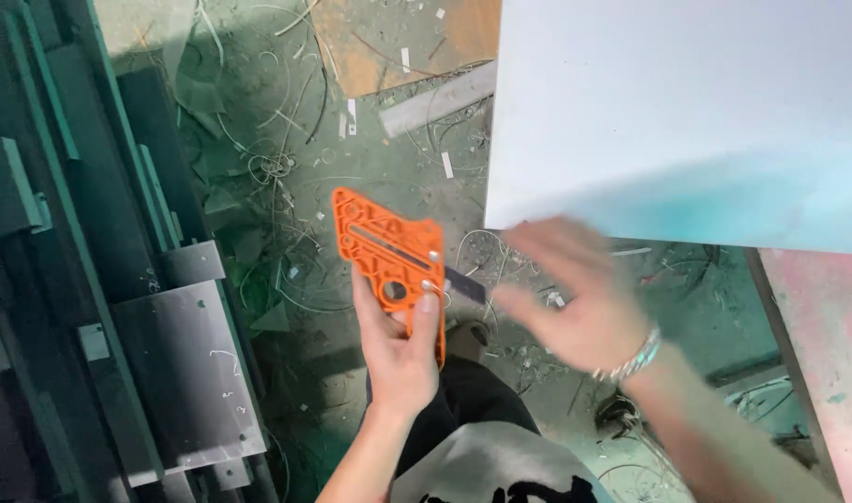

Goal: The person uses an orange utility knife to cut a large white sheet placed on a workbench. They make several cuts along the edges and corners, occasionally lifting and repositioning the sheet to access different sides. The person also scrapes the surface of the sheet with the knife.

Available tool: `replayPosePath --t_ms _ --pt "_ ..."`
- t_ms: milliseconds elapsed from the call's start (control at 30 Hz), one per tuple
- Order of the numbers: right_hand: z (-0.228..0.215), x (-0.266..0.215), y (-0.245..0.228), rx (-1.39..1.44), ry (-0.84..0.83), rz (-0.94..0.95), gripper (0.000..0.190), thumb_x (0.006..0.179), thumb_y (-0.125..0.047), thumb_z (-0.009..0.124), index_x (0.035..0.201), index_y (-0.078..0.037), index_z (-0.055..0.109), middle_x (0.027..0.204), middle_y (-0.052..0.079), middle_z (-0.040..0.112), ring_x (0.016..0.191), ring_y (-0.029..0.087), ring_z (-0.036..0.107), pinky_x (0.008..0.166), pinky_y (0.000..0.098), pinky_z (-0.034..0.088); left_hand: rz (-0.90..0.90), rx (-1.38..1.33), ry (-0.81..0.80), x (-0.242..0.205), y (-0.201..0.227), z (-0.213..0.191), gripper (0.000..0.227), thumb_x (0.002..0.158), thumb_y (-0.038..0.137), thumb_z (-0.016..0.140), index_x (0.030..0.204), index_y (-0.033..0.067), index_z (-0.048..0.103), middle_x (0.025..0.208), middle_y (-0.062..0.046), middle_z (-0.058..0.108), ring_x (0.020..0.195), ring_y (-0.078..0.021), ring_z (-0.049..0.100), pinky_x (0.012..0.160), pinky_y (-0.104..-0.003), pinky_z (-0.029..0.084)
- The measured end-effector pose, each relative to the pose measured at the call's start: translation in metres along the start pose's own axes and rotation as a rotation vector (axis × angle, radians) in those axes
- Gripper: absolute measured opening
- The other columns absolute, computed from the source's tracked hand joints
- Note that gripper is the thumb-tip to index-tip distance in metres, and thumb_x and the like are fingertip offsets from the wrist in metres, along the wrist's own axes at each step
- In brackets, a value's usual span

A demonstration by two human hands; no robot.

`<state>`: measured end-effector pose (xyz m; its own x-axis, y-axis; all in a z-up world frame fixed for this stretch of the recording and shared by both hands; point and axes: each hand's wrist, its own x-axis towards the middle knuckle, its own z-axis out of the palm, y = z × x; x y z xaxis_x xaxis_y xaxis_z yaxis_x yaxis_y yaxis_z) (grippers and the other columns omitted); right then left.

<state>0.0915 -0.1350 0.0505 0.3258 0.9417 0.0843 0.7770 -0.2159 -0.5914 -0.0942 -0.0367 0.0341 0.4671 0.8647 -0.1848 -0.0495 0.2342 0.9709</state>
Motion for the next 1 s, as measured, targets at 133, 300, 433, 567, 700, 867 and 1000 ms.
replayPosePath --t_ms 133,300,433,567,700,867,1000 --pt "-0.009 0.018 -0.053 0.666 -0.226 0.313 0.034 0.090 -0.043 0.068 0.102 -0.014 0.080 0.091 -0.005 0.077 0.085 0.006 0.067 0.078 0.0244 0.053 0.204 -0.067 -0.333 0.000 0.006 -0.014 0.083 0.106 0.007 0.054 0.162 0.0083 -0.006 0.149 -0.026 0.048 0.121 -0.0282 0.064 0.107 -0.045 0.055" --pt "-0.017 0.025 -0.049 0.660 -0.253 0.382 0.029 0.093 -0.040 0.069 0.082 -0.016 0.080 0.066 -0.009 0.064 0.064 0.005 0.053 0.061 0.0241 0.043 0.144 -0.054 -0.396 0.023 0.053 -0.009 0.081 0.104 0.011 0.056 0.161 0.0059 -0.001 0.130 -0.022 0.059 0.102 -0.0233 0.067 0.093 -0.039 0.058" --pt "-0.031 0.046 -0.052 0.685 -0.282 0.356 0.031 0.093 -0.039 0.067 0.081 -0.013 0.081 0.070 -0.007 0.077 0.067 0.003 0.064 0.065 0.0235 0.051 0.129 0.032 -0.335 0.041 0.059 -0.013 0.088 0.100 0.012 0.060 0.161 0.0036 -0.004 0.140 -0.024 0.059 0.115 -0.0267 0.069 0.101 -0.043 0.057" --pt "-0.041 0.071 -0.055 0.636 -0.252 0.357 0.031 0.095 -0.036 0.063 0.081 -0.015 0.082 0.081 -0.005 0.084 0.078 0.007 0.077 0.074 0.0241 0.058 0.070 0.127 -0.284 0.084 0.108 -0.004 0.086 0.098 0.022 0.059 0.161 0.0012 0.004 0.144 -0.018 0.055 0.119 -0.0232 0.064 0.102 -0.038 0.053" --pt "-0.045 0.105 -0.065 0.794 -0.089 0.370 0.031 0.097 -0.026 0.062 0.079 -0.009 0.081 0.073 0.004 0.082 0.072 0.013 0.077 0.072 0.0311 0.062 -0.101 0.225 -0.381 0.133 0.150 -0.001 0.072 0.100 0.030 0.049 0.159 0.0030 0.018 0.140 -0.017 0.058 0.122 -0.0250 0.062 0.102 -0.041 0.050" --pt "-0.047 0.141 -0.064 0.965 0.092 0.433 0.033 0.099 -0.010 0.063 0.071 0.000 0.077 0.062 0.014 0.075 0.062 0.024 0.074 0.069 0.0384 0.061 -0.255 0.772 -0.499 0.186 0.187 -0.028 0.074 0.104 0.037 0.025 0.160 -0.0091 0.011 0.127 -0.040 0.062 0.119 -0.0496 0.066 0.094 -0.064 0.054" --pt "-0.061 0.173 -0.067 0.933 0.122 0.658 0.039 0.091 -0.008 0.059 0.054 0.000 0.065 0.051 0.015 0.065 0.046 0.026 0.066 0.057 0.0328 0.053 0.280 0.833 -1.076 0.219 0.199 -0.038 0.097 0.068 -0.003 0.049 0.161 0.0001 0.024 0.160 -0.034 0.023 0.147 -0.0546 0.021 0.116 -0.068 0.018"
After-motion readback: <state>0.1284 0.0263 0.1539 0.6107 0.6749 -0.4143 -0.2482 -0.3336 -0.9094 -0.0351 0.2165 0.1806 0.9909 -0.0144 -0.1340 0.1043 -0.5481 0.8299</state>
